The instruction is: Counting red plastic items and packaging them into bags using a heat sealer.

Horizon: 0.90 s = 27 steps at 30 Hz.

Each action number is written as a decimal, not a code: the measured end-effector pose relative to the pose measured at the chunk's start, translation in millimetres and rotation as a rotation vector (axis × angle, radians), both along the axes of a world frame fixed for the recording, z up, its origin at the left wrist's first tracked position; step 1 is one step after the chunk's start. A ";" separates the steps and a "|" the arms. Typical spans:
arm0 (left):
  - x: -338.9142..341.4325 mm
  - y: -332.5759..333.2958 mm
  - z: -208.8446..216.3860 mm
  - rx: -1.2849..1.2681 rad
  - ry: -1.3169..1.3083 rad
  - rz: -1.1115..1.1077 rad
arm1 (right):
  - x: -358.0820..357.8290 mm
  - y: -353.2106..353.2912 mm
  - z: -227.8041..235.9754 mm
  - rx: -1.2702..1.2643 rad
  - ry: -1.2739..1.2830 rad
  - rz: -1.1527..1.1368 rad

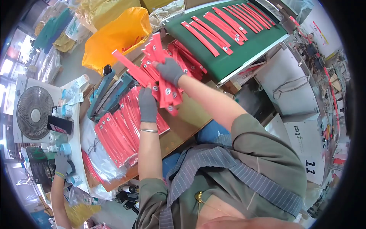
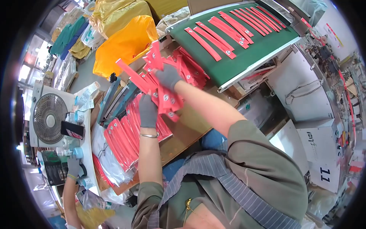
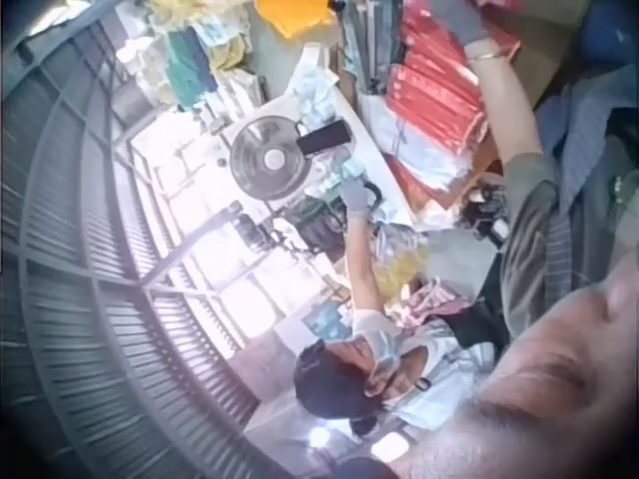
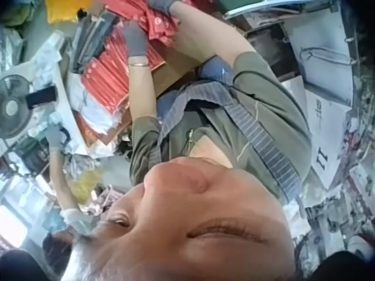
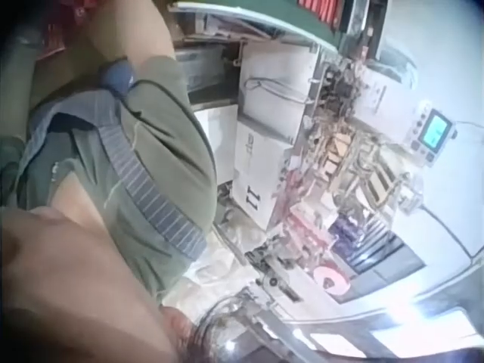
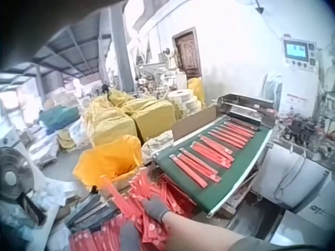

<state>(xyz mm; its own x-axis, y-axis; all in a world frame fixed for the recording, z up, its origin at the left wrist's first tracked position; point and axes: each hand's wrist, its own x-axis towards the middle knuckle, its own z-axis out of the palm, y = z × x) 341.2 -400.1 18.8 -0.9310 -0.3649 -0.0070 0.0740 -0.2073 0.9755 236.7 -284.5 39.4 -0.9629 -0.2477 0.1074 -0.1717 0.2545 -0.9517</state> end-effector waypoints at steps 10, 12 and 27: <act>60.3 -18.4 27.6 0.188 -0.275 -0.009 | 10.4 -21.7 -13.5 0.382 0.833 0.413; 65.1 -21.0 12.7 0.240 -0.153 0.064 | -31.4 0.7 -23.6 0.618 0.243 0.032; 64.7 11.6 9.9 0.446 -0.222 0.048 | -71.2 66.4 -73.7 0.716 0.222 -0.172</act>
<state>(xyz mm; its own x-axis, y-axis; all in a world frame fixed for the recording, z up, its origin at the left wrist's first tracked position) 405.9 -388.5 28.7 -0.8718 -0.3235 -0.3679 -0.1057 -0.6091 0.7860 165.4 -218.1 -34.3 -0.9686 -0.1788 0.1728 -0.2422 0.8358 -0.4927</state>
